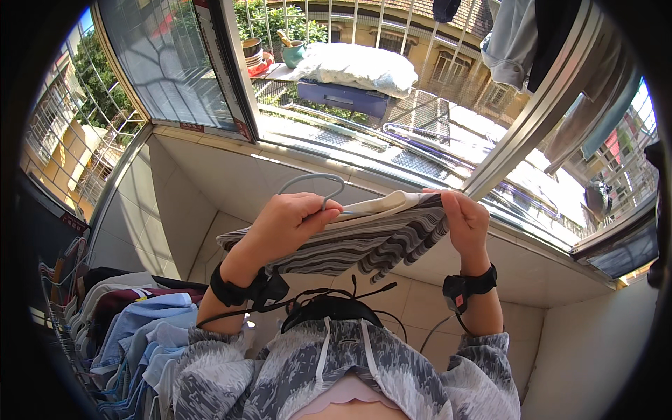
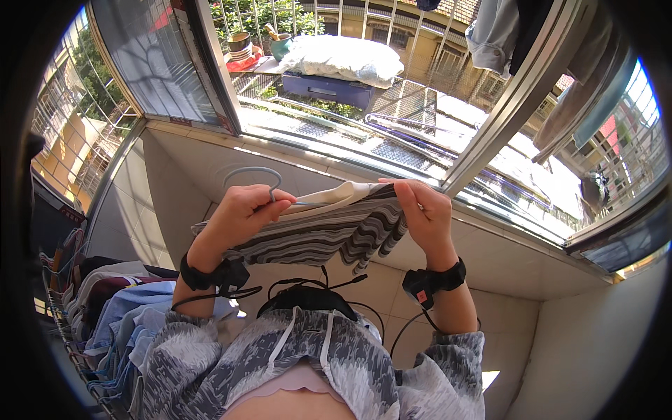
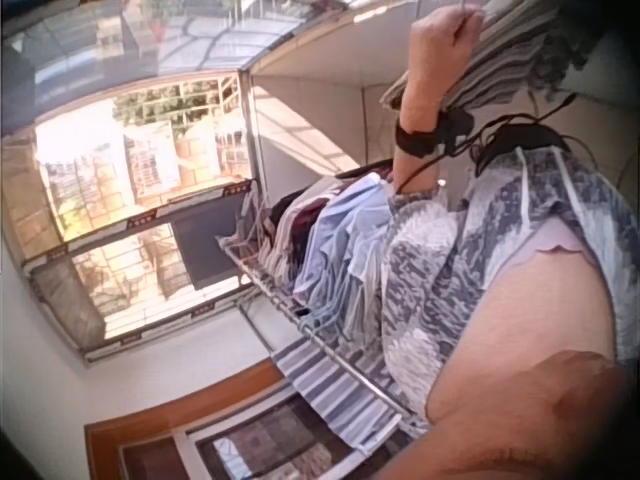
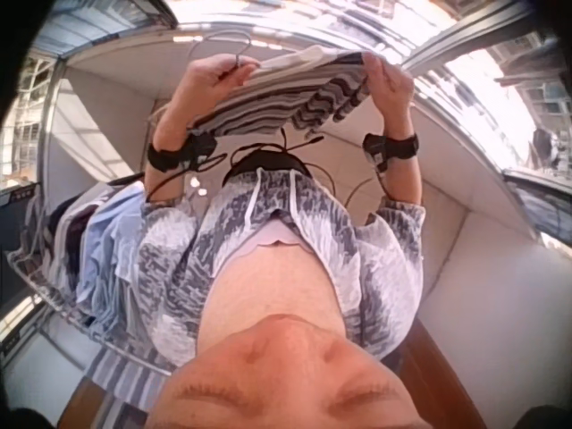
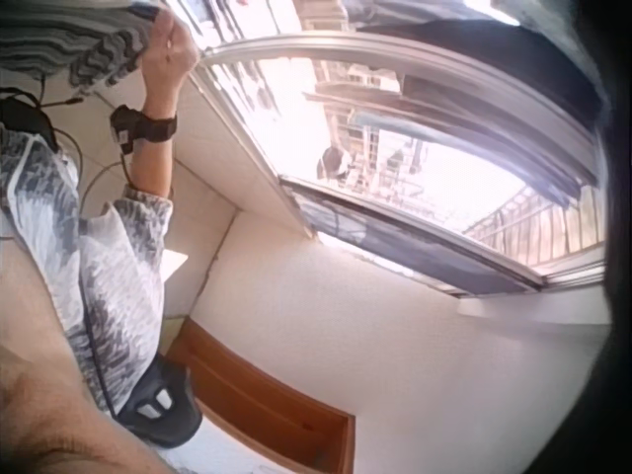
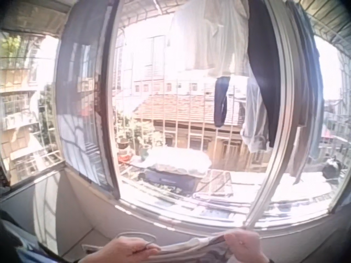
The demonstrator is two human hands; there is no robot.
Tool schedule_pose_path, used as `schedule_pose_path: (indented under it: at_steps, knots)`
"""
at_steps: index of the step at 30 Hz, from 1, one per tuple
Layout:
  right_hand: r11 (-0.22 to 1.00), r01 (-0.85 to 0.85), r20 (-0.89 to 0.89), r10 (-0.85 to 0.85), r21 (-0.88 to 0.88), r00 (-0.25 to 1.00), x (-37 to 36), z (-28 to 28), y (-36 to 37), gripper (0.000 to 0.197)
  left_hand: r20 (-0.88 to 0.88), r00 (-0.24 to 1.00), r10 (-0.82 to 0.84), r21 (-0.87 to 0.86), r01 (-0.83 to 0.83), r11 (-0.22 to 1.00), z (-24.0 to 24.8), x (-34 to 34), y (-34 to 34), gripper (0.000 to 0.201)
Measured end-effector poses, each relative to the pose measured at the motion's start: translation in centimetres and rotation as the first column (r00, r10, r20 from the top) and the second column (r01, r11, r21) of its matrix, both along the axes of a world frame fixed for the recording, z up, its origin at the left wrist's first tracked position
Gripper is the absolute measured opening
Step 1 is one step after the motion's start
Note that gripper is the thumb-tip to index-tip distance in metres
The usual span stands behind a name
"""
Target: The person hangs several pieces of clothing on a balcony drying rack. They pick up a white shirt, a white undershirt, and a striped shirt, place each on a hanger, and hang them on the rack.
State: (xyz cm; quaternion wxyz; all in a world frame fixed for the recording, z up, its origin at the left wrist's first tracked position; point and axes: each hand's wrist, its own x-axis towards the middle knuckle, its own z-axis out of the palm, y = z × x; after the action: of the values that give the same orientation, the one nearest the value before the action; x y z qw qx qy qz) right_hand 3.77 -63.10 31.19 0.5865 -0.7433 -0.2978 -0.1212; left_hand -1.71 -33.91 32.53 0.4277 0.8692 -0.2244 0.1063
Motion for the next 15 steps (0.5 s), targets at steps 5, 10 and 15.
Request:
schedule_pose_path:
  at_steps: [5, 10, 15]
  knots:
    - [0.866, -0.496, 0.121, 0.487, 0.062, 0.865, -1.0, 0.9, -1.8, 0.038, -0.092, 0.982, 0.167, -0.215, -0.184, 0.959, 1.2, -1.7, 0.4, 0.013]
    - [0.987, -0.082, -0.061, 0.092, 0.139, 0.994, 0.3, -1.9, -2.9, 0.036, 0.001, 0.989, 0.149, -0.285, -0.143, 0.948, 3.3, -3.3, 1.9, 0.012]
    - [0.997, -0.052, -0.133, 0.058, 0.052, 0.989, 1.0, -4.5, -4.9, 0.021, 0.045, 0.985, 0.165, -0.272, -0.147, 0.951, 4.4, -3.4, 2.7, 0.012]
